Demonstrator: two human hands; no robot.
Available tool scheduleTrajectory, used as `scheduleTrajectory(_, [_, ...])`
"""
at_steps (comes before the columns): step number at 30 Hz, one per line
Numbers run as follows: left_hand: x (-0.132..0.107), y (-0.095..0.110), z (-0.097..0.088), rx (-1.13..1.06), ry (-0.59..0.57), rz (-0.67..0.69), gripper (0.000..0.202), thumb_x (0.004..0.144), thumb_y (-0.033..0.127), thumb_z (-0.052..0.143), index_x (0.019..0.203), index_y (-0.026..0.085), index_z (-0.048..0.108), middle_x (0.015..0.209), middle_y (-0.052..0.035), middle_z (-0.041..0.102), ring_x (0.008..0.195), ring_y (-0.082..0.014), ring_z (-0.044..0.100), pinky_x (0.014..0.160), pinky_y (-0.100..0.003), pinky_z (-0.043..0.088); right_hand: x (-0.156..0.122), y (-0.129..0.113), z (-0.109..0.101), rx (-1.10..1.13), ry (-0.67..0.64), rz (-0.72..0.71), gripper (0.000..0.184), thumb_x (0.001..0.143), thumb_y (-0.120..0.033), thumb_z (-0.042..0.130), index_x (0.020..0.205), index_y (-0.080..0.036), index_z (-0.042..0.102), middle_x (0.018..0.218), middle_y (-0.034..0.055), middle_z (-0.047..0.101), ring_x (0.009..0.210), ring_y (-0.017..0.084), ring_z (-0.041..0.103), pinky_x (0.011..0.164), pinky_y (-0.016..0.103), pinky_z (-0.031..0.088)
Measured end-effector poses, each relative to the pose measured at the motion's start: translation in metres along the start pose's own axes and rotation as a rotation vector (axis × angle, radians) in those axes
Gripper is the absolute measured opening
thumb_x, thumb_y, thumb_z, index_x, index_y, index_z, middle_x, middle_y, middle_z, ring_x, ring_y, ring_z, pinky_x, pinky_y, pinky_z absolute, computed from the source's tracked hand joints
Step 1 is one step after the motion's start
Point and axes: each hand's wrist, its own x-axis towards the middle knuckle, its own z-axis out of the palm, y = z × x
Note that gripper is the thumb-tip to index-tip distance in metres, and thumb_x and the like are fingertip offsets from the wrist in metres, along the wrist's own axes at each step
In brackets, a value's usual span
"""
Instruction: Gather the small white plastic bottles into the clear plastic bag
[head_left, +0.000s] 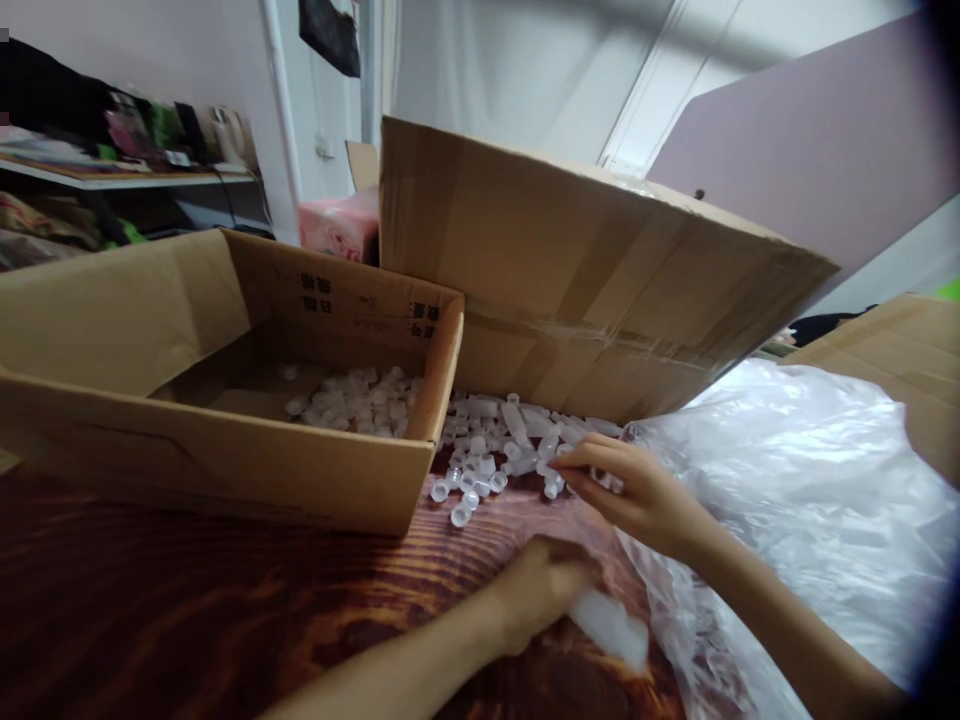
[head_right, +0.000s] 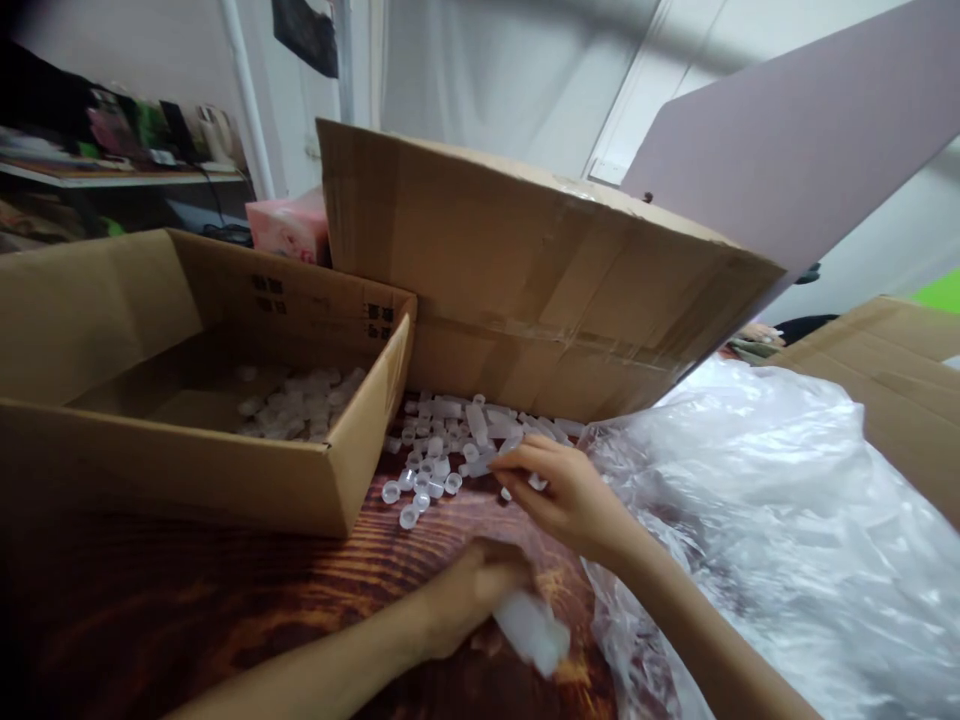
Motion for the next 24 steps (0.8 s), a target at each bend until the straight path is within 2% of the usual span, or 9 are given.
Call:
scheduleTrajectory(3, [-0.006,0.0,-0.002,0.202,-0.195,0.027,0.031,0.073,0.041,0.052,0.051,0.019,0.053,0.037,0.0031,0.038,0.025,-0.0076,0.028,0.026,-0.022,0.016,0.026,0.009,0.03,-0.314,-0.121,-0.072,0.021,0.087,-0.011,0.053,0.098,-0.02,0.068,0.085,0.0066,0.066,0.075,0.02,0.062,0.065,0.028,0.044])
scheduleTrajectory(6, [-0.003,-0.001,-0.005,0.145,-0.245,0.009,0.033,0.074,0.042,0.05,0.058,0.016,0.062,0.036,0.0018,0.042,0.023,-0.0093,0.029,0.024,-0.023,0.017,0.04,0.016,0.059,-0.377,-0.131,-0.072,0.024,0.081,-0.002,0.052,0.089,-0.019,0.067,0.077,0.0064,0.066,0.066,0.019,0.06,0.058,0.027,0.039])
scheduleTrajectory(8, [0.002,0.0,-0.007,0.051,-0.245,-0.022,0.033,0.073,0.041,0.05,0.061,0.013,0.064,0.04,-0.0013,0.049,0.023,-0.011,0.034,0.024,-0.023,0.02,0.043,0.019,0.066,-0.364,-0.111,-0.072,0.022,0.08,-0.001,0.052,0.084,-0.019,0.064,0.075,0.0049,0.066,0.063,0.017,0.059,0.056,0.026,0.036])
scheduleTrajectory(12, [0.013,0.003,-0.012,-0.265,-0.145,-0.216,0.044,0.081,0.044,0.04,0.066,0.011,0.063,0.046,-0.0059,0.057,0.026,-0.0124,0.042,0.024,-0.023,0.027,0.03,0.025,0.04,-0.3,-0.001,-0.024,0.004,0.088,-0.017,0.054,0.09,-0.019,0.057,0.075,0.0033,0.065,0.064,0.017,0.06,0.055,0.026,0.038])
scheduleTrajectory(14, [0.017,0.004,-0.015,-0.428,-0.073,-0.284,0.054,0.088,0.051,0.031,0.072,0.01,0.064,0.05,-0.0055,0.06,0.029,-0.0115,0.046,0.027,-0.021,0.031,0.011,0.024,0.016,-0.24,0.179,0.064,0.01,0.093,-0.027,0.05,0.098,-0.018,0.052,0.074,0.0031,0.063,0.062,0.017,0.06,0.055,0.026,0.042])
scheduleTrajectory(16, [0.02,0.003,-0.018,-0.525,-0.026,-0.27,0.061,0.09,0.059,0.029,0.081,0.01,0.064,0.057,-0.0062,0.063,0.033,-0.0115,0.05,0.03,-0.02,0.035,-0.016,0.015,-0.005,-0.084,0.437,0.173,0.014,0.096,-0.032,0.048,0.1,-0.019,0.049,0.074,0.0017,0.059,0.059,0.015,0.057,0.053,0.024,0.044])
scheduleTrajectory(18, [0.02,0.002,-0.018,-0.573,-0.008,-0.235,0.066,0.09,0.066,0.029,0.09,0.01,0.064,0.063,-0.0077,0.066,0.036,-0.0124,0.053,0.032,-0.02,0.039,-0.042,-0.001,-0.014,0.093,0.547,0.217,0.013,0.096,-0.033,0.05,0.1,-0.021,0.05,0.075,0.0003,0.057,0.058,0.014,0.056,0.05,0.022,0.045])
scheduleTrajectory(21, [0.017,0.002,-0.016,-0.607,0.002,-0.207,0.065,0.092,0.065,0.031,0.1,0.01,0.063,0.064,-0.0071,0.066,0.04,-0.0135,0.057,0.037,-0.021,0.043,-0.069,-0.025,-0.004,0.095,0.338,0.125,0.005,0.095,-0.024,0.049,0.1,-0.022,0.051,0.075,-0.0005,0.056,0.06,0.013,0.054,0.053,0.023,0.044])
scheduleTrajectory(24, [0.013,0.005,-0.014,-0.633,0.021,-0.19,0.057,0.093,0.058,0.037,0.105,0.009,0.063,0.067,-0.0059,0.067,0.043,-0.0128,0.058,0.039,-0.021,0.046,-0.075,-0.035,0.017,-0.01,0.185,0.046,0.009,0.094,-0.016,0.044,0.101,-0.021,0.047,0.077,0.0003,0.055,0.064,0.014,0.053,0.057,0.025,0.041])
